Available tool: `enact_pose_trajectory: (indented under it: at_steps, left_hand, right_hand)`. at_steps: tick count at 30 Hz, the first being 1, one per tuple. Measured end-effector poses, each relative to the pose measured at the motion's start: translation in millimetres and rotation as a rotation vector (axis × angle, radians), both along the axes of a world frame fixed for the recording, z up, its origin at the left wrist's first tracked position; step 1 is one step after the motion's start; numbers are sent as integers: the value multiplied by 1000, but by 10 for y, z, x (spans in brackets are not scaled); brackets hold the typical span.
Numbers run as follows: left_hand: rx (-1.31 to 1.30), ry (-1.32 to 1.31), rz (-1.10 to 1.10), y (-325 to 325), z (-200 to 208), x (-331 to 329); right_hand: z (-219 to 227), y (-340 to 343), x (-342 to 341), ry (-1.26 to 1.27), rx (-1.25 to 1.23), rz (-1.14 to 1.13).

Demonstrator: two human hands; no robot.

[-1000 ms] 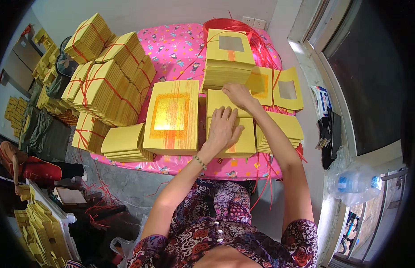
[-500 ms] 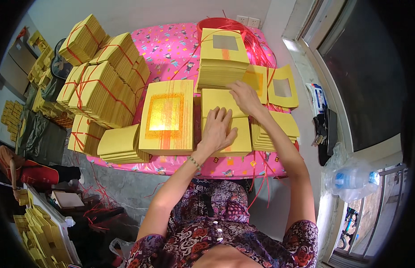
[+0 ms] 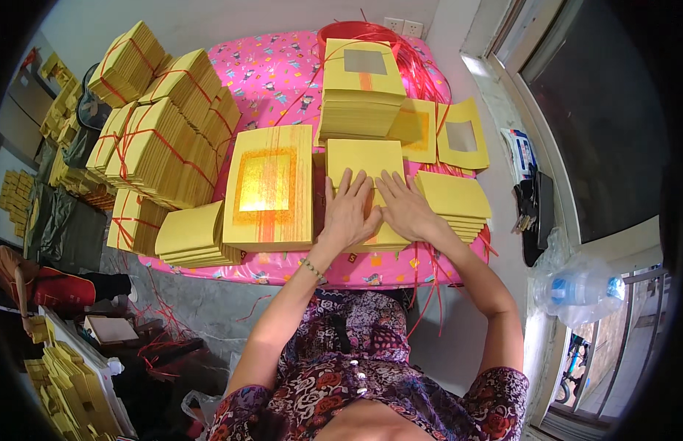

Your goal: Bundling and tying stacks of yellow paper with red string.

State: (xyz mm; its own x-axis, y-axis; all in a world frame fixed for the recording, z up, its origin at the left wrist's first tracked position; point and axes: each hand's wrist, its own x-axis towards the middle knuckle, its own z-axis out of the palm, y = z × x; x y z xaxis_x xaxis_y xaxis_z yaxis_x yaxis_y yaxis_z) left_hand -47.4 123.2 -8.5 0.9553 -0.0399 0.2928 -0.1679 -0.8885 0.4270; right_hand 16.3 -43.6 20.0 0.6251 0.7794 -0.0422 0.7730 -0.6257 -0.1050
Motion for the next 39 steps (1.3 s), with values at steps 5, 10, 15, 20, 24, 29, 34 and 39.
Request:
enact_pose_trajectory:
  at_steps: [5,10,15,20,24,29,34,39]
  left_hand:
    - [-73,-41,12,34,-65,-7]
    - [-22,-30,34,-5,-56,5]
    - [-191,12,89,18,-43,62]
    - [-237,-230,182,-74,120,-52]
    - [-844,-128,162,-179,109,-151]
    - [-1643,196,243,-139,220,-7]
    - [-1861,34,211,-194,65,9]
    - [-1864,-6,191,-245,140,-188]
  right_hand:
    - [-42,-16,32,39,-8,44]
    - [-107,36,133,-107,115,70]
    - [24,240,170,-232,161,60]
    - [-40,243,239,-336,129,68]
    - [-66,196,303,-442,136,82]
    - [137,176,-60,-459,212,36]
    - [190,-5,-350,-349,401,24]
    - [277,-97,-616,-286,811,-258]
